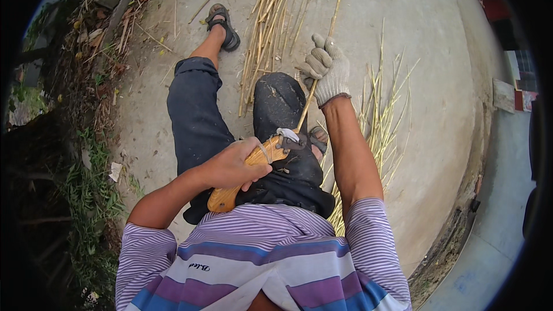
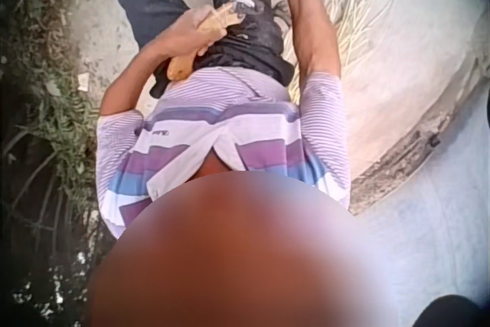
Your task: The person sits on a concrete surface and uses a knife to peel the outer layer off long bamboo sticks. They hold each stick with a gloved hand and scrape the blade along its length, dropping the finished sticks to the ground.
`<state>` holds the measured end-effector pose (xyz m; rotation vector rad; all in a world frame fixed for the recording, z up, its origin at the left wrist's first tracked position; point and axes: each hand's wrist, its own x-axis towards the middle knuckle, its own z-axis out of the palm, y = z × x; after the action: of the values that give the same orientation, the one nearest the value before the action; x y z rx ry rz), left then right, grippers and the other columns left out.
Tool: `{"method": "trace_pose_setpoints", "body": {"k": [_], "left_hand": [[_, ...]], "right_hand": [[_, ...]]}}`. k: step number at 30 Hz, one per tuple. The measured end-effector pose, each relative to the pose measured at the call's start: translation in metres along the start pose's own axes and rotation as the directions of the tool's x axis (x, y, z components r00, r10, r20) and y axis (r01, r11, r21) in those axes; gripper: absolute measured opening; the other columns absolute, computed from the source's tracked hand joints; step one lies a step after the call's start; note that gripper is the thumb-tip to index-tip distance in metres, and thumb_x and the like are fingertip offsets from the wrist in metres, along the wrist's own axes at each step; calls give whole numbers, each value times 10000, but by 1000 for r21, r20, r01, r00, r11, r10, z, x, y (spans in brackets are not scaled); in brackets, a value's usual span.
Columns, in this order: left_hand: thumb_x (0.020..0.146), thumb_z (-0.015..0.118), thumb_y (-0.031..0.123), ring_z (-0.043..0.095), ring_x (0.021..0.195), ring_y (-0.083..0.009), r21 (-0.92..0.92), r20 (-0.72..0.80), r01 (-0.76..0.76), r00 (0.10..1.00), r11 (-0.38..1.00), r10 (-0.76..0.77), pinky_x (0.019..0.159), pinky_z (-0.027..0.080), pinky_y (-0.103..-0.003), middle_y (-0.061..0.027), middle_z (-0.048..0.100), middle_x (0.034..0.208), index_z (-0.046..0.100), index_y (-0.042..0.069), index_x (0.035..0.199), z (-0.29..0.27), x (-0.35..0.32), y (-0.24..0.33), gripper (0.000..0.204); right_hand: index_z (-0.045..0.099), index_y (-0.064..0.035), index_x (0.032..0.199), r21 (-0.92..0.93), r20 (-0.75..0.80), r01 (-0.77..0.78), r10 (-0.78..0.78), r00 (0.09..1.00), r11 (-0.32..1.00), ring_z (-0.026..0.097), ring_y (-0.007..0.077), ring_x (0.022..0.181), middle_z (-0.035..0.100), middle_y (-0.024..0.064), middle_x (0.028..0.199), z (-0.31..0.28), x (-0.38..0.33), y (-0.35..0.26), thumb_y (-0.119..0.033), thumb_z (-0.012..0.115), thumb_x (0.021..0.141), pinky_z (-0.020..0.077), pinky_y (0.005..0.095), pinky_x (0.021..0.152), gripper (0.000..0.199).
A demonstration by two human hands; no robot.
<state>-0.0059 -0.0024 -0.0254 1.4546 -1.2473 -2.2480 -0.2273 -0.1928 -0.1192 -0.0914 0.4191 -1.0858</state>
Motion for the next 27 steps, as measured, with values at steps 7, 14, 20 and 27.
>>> {"method": "trace_pose_setpoints", "body": {"k": [7,14,20,27], "left_hand": [[935,707,144,574,519,-95,-82,-123,-8,992,997,-2,482,456,-258,-27,583,705,509,5,980,-17,8,10,246],[933,688,183,571,519,-97,83,-17,36,999,996,-35,483,459,-268,-37,590,727,490,2,1008,-12,-12,9,279],[918,686,183,570,511,-104,133,-117,-9,993,991,25,488,467,-285,-40,598,726,514,-1,1002,-19,-8,15,266],[912,722,164,563,499,-89,126,-121,-99,986,987,114,472,446,-261,-24,596,698,548,1,978,-35,33,49,247]], "right_hand": [[636,-61,953,-39,62,-56,58,996,998,306,114,382,327,-55,501,14,-32,51,-359,423,1057,261,302,362,381],[576,-7,1135,-189,-337,-28,-39,941,982,330,94,427,410,-45,578,55,2,-13,-311,426,1067,381,273,405,346],[557,-33,1150,-310,-301,20,-118,946,951,302,86,432,370,-52,587,36,32,-16,-321,381,1078,295,250,363,345],[552,-70,1101,-400,-360,58,-215,908,915,243,86,407,301,-65,559,45,11,-3,-342,391,1071,249,256,351,318]]}}
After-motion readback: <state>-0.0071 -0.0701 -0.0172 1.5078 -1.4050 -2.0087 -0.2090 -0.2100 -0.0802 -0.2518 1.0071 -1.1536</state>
